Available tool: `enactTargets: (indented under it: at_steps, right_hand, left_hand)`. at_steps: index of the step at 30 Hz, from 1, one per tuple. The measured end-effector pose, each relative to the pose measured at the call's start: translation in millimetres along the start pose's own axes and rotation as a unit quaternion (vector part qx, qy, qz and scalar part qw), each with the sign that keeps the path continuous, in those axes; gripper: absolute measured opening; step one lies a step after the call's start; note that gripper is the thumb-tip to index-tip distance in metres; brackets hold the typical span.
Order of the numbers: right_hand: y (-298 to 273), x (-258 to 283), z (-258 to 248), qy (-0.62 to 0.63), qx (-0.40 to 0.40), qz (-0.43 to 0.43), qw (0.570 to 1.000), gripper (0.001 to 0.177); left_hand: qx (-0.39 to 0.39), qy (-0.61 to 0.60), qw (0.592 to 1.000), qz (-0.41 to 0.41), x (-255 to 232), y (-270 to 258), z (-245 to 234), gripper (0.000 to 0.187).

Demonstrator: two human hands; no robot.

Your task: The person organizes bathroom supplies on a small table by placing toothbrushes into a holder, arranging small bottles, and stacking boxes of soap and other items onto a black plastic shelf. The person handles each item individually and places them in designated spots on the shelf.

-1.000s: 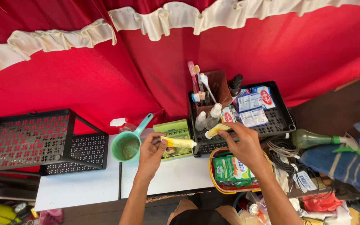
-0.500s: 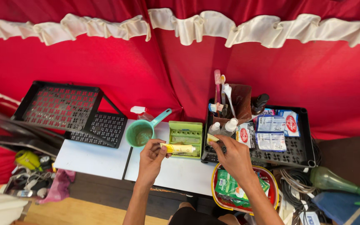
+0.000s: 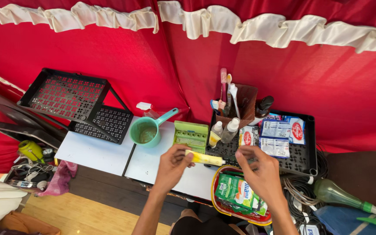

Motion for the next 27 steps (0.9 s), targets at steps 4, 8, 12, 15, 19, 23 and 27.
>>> enactTargets:
  at_steps: [4,8,12,15,19,23,27]
  right_hand:
    - [-8.3,-20.6,-12.7,0.142,0.111,0.045,0.983,0.030]
    - [-5.3,-41.0,-22.6,0.079,0.140,0.174,0.971,0.027]
    - [3.3,-44.8,-24.8,0.151,0.155,0.087,0.972,0.026]
    - [14.0,-47.8,-28.9,0.069,0.124,0.098,0.985,0.027]
    - [22.6,-48.4,-32.2,-0.126,0.071,0.048,0.988,0.029]
    - [32.2,-40.0,-21.3,-0.167,0.065,-0.016,0.984,0.030]
    - [29.4,-40.7,-15.1,-0.205,0.083,-0.012,0.975,0.028]
  left_hand:
    - [0.022,0.013,0.999,-0.027,12.7,3.3,44.0,0.029]
    - [0.009,0.041,0.999,-0.027,13.3,8.5,70.9,0.034]
    - [-0.008,0.025,1.000,-0.015,15.5,10.5,87.3,0.038]
    - [-0.046,0.026,0.998,0.038,22.5,7.3,89.7,0.038]
    - [-0.127,0.076,0.989,0.023,47.5,-12.4,87.2,0.031]
    - [-0.145,0.148,0.978,0.041,62.1,-16.9,86.6,0.030]
    - [-0.162,0.170,0.971,0.034,68.4,-17.3,86.0,0.037]
Point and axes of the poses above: each hand's wrist, its own y-axis towards the middle knuckle, its own z-axis out of the palm, x = y × z, the point moved 2 cm from there along y, towards the middle knuckle, and after that the axes turned 8 degrees about -y, right-handed, at the moved point
